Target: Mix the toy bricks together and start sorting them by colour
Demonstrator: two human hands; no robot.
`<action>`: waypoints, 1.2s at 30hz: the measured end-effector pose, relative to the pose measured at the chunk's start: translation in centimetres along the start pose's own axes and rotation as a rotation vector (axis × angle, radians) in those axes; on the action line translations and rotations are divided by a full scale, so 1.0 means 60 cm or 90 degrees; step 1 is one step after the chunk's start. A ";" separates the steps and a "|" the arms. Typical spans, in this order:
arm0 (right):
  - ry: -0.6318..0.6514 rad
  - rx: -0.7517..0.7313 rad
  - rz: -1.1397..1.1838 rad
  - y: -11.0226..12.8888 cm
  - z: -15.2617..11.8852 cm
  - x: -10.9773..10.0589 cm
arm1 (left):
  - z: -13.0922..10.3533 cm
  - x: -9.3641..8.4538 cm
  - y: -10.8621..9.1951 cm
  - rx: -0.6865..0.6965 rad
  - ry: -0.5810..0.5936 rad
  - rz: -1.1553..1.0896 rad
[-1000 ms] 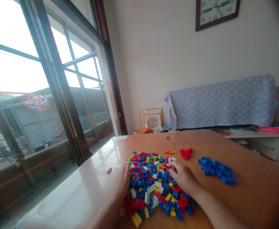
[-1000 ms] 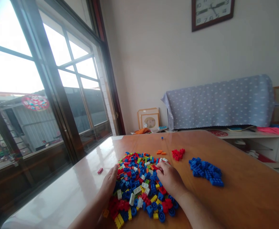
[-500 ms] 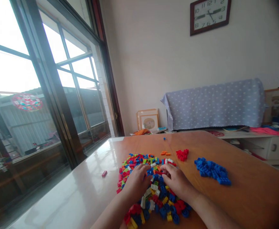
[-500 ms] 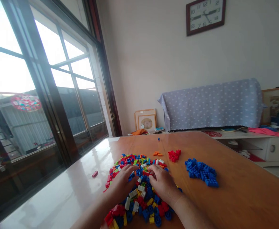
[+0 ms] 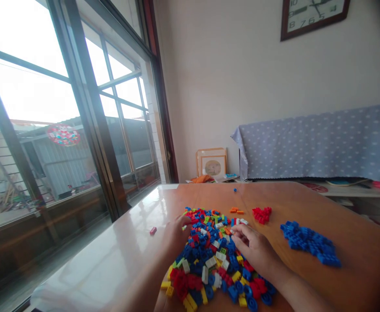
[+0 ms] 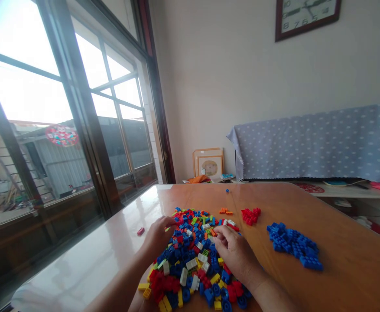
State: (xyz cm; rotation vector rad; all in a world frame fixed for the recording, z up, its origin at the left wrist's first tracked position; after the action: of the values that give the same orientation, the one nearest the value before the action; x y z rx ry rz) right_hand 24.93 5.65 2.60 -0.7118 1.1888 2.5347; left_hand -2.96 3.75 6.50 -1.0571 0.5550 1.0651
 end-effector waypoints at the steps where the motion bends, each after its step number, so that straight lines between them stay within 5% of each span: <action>1: -0.009 0.003 -0.007 -0.002 0.000 -0.002 | 0.002 -0.013 0.030 -0.039 -0.019 0.026; 7: -0.010 0.000 -0.043 -0.019 0.002 0.008 | -0.016 -0.055 0.184 -0.250 -0.082 0.160; 15: -0.018 0.013 -0.060 -0.029 0.001 0.001 | -0.020 -0.032 0.272 -0.399 -0.063 0.210; 27: -0.077 -0.003 -0.065 -0.023 0.006 -0.011 | -0.003 -0.020 0.285 -0.402 -0.032 0.216; 36: -0.131 0.059 -0.068 -0.043 0.006 -0.037 | -0.005 -0.024 0.224 -0.269 -0.073 0.229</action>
State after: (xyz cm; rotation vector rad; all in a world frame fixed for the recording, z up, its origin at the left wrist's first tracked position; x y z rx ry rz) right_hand 27.79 7.51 2.33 -0.4660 1.1572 2.3812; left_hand -15.64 4.12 1.86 -1.2805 0.4459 1.5985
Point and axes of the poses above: each hand's wrist, its own z-axis towards the middle knuckle, its own x-axis out of the palm, y = z × x, the point moved 5 cm from there along z, towards the middle knuckle, and after that the axes turned 5 degrees about -x, right-handed, at the moved point
